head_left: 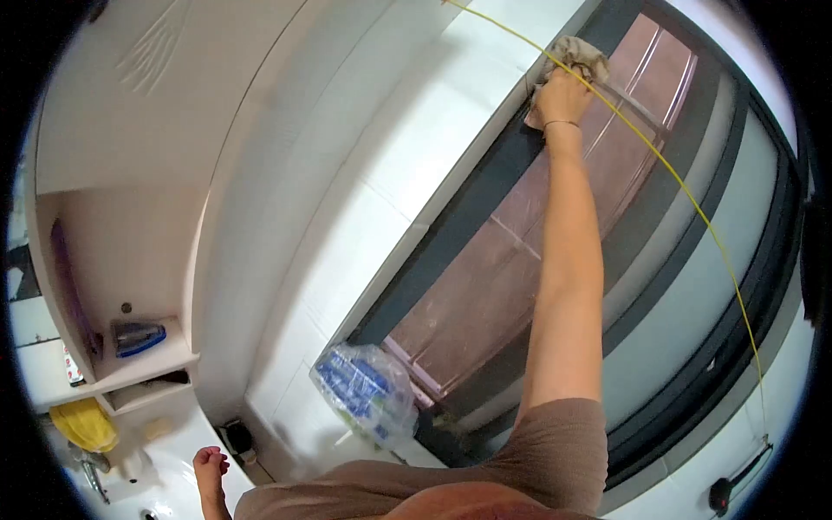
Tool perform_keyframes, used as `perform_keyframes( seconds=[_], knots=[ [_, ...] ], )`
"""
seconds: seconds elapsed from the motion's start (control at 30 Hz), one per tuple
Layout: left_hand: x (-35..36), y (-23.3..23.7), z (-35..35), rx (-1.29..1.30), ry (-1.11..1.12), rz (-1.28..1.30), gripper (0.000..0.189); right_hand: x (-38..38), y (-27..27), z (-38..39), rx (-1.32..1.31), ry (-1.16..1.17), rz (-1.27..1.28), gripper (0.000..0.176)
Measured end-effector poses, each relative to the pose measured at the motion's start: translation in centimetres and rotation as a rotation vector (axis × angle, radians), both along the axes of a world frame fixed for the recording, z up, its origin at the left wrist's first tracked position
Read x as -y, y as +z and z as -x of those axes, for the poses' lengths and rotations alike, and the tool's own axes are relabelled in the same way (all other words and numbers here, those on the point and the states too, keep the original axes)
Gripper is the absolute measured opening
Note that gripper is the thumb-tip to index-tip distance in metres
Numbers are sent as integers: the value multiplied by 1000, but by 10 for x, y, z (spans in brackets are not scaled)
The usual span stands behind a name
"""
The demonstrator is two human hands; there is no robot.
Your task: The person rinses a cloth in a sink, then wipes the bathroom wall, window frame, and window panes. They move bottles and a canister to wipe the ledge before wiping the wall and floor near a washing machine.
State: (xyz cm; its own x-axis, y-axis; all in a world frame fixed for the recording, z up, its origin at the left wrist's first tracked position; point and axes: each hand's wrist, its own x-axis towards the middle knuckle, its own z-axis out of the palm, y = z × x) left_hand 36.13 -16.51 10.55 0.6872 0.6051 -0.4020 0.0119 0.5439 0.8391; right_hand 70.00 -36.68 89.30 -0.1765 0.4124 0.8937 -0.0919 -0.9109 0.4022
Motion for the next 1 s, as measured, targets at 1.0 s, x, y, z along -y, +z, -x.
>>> perform_keyframes(
  seconds=[1.0],
  knots=[
    [29,6,40,20,-157,24,11,0,-214,48,-360,-23,80,32]
  ],
)
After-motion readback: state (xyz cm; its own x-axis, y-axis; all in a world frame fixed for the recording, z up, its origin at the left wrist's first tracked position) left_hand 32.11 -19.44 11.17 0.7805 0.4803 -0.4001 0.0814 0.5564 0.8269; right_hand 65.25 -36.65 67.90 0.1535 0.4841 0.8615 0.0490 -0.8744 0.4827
